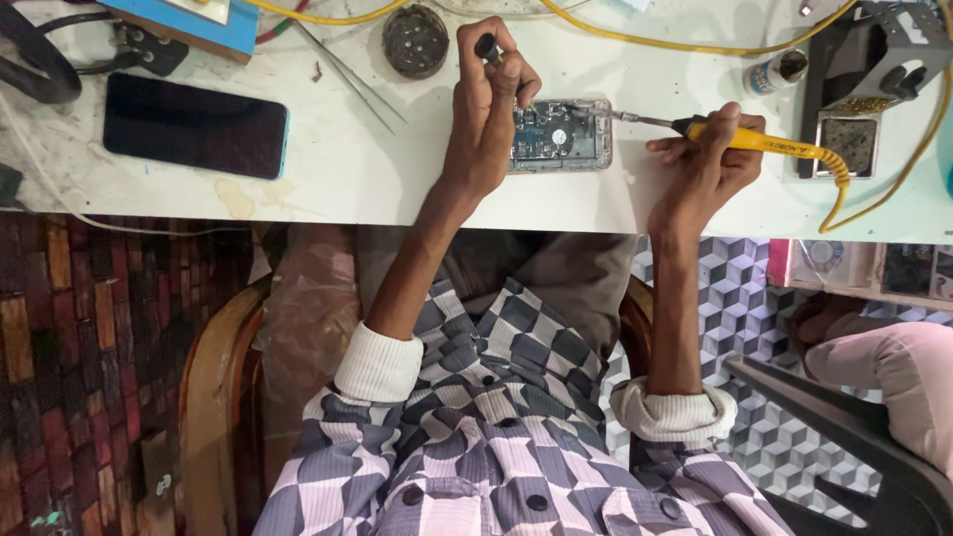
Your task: The person holds a disassembled phone motherboard in a jig on the workbench and uses a soldering iron to solder components on the board, steadying the board with the other hand and repositioning the iron across different points on the board.
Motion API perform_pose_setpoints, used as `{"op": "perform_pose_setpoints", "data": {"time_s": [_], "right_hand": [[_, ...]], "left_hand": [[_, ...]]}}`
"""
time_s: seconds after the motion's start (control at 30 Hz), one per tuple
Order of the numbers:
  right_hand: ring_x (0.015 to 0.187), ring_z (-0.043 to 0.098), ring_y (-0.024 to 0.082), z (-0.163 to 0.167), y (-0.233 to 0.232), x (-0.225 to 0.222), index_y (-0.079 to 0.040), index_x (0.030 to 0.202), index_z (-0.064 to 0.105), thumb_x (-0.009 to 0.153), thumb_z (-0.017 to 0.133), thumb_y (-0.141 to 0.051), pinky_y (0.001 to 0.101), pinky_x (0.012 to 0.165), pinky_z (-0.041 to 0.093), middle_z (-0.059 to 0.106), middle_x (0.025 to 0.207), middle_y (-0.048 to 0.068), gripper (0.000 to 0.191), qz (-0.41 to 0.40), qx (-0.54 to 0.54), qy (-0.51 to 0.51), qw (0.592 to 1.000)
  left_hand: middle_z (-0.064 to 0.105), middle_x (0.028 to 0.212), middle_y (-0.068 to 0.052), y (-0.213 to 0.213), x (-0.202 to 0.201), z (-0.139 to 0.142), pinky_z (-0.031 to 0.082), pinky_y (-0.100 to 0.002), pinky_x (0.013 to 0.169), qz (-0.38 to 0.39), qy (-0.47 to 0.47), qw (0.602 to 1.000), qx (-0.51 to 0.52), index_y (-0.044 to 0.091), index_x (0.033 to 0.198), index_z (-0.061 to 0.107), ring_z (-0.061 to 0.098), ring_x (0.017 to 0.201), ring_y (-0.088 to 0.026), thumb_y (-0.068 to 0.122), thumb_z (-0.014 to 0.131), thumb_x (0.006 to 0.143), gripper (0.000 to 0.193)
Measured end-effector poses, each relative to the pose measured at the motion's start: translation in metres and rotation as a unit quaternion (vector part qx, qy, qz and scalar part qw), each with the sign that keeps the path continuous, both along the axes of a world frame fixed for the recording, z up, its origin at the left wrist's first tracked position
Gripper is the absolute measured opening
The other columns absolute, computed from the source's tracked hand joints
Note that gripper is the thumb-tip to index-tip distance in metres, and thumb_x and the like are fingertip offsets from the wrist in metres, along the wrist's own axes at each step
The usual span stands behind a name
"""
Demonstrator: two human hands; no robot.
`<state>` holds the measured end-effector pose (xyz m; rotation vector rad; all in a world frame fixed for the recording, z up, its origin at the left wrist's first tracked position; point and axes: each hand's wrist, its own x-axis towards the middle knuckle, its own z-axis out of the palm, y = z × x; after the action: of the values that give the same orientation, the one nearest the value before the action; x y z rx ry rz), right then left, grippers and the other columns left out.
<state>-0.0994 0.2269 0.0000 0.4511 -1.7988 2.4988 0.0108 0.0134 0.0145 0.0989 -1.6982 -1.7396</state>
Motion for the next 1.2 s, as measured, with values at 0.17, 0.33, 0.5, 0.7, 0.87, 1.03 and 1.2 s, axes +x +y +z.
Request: {"op": "perform_pose_setpoints", "data": {"time_s": [0.17,0.33,0.5,0.7,0.87,1.03,1.2], "right_hand": [[0.055,0.048,0.015,0.000,0.001,-0.002,-0.004,0.098,0.048,0.114,0.061,-0.031,0.0360,0.058,0.058,0.048,0.078,0.006,0.034,-0.015,-0.014,-0.010,1.000],[0.055,0.048,0.015,0.000,0.001,0.000,-0.003,0.098,0.049,0.114,0.062,-0.031,0.0367,0.059,0.058,0.048,0.079,0.005,0.035,-0.008,0.001,0.000,1.000],[0.052,0.049,0.015,0.001,0.002,-0.003,-0.003,0.096,0.050,0.113,0.060,-0.032,0.0372,0.059,0.059,0.047,0.072,0.006,0.036,-0.030,-0.009,-0.005,0.999],[0.052,0.046,0.015,0.003,0.009,-0.004,-0.005,0.098,0.050,0.113,0.064,-0.032,0.0347,0.056,0.052,0.043,0.068,0.004,0.034,-0.002,0.009,-0.019,1.000],[0.056,0.050,0.015,0.005,0.011,0.003,-0.005,0.103,0.051,0.113,0.064,-0.033,0.0343,0.060,0.054,0.050,0.080,0.006,0.033,0.001,-0.004,-0.026,1.000],[0.060,0.054,0.016,0.006,0.007,0.005,-0.005,0.105,0.049,0.113,0.064,-0.034,0.0366,0.064,0.059,0.051,0.081,0.006,0.034,0.003,0.013,-0.033,0.999],[0.060,0.054,0.016,0.005,0.004,0.004,-0.004,0.103,0.049,0.112,0.064,-0.035,0.0380,0.062,0.061,0.050,0.081,0.006,0.036,-0.008,0.015,-0.015,1.000]], "left_hand": [[0.049,0.081,-0.002,0.000,-0.002,-0.003,0.043,-0.028,0.073,-0.004,0.009,1.000,-0.006,0.013,0.130,0.037,0.048,0.073,-0.010,0.051,0.038,0.118,0.040],[0.050,0.079,-0.001,-0.001,-0.001,-0.003,0.041,-0.027,0.070,-0.005,-0.001,1.000,-0.011,0.013,0.129,0.037,0.046,0.072,-0.009,0.051,0.038,0.117,0.039],[0.048,0.079,-0.003,0.001,-0.001,-0.003,0.041,-0.028,0.072,-0.008,0.007,1.000,0.008,0.013,0.132,0.037,0.045,0.073,-0.010,0.047,0.039,0.119,0.037],[0.046,0.081,-0.002,0.000,-0.003,-0.004,0.042,-0.028,0.073,-0.014,0.022,1.000,0.006,0.013,0.133,0.037,0.045,0.073,-0.010,0.046,0.037,0.120,0.035],[0.047,0.077,-0.003,0.002,-0.002,-0.004,0.040,-0.028,0.072,-0.006,0.017,1.000,0.013,0.012,0.131,0.037,0.044,0.072,-0.010,0.046,0.040,0.119,0.035],[0.047,0.080,-0.003,0.002,-0.003,-0.005,0.042,-0.029,0.072,0.000,0.007,1.000,0.017,0.013,0.133,0.037,0.046,0.073,-0.011,0.046,0.040,0.119,0.037],[0.049,0.083,-0.005,0.001,-0.003,-0.007,0.043,-0.030,0.074,-0.005,0.024,0.999,0.033,0.013,0.135,0.037,0.050,0.075,-0.012,0.046,0.042,0.119,0.037]]}}
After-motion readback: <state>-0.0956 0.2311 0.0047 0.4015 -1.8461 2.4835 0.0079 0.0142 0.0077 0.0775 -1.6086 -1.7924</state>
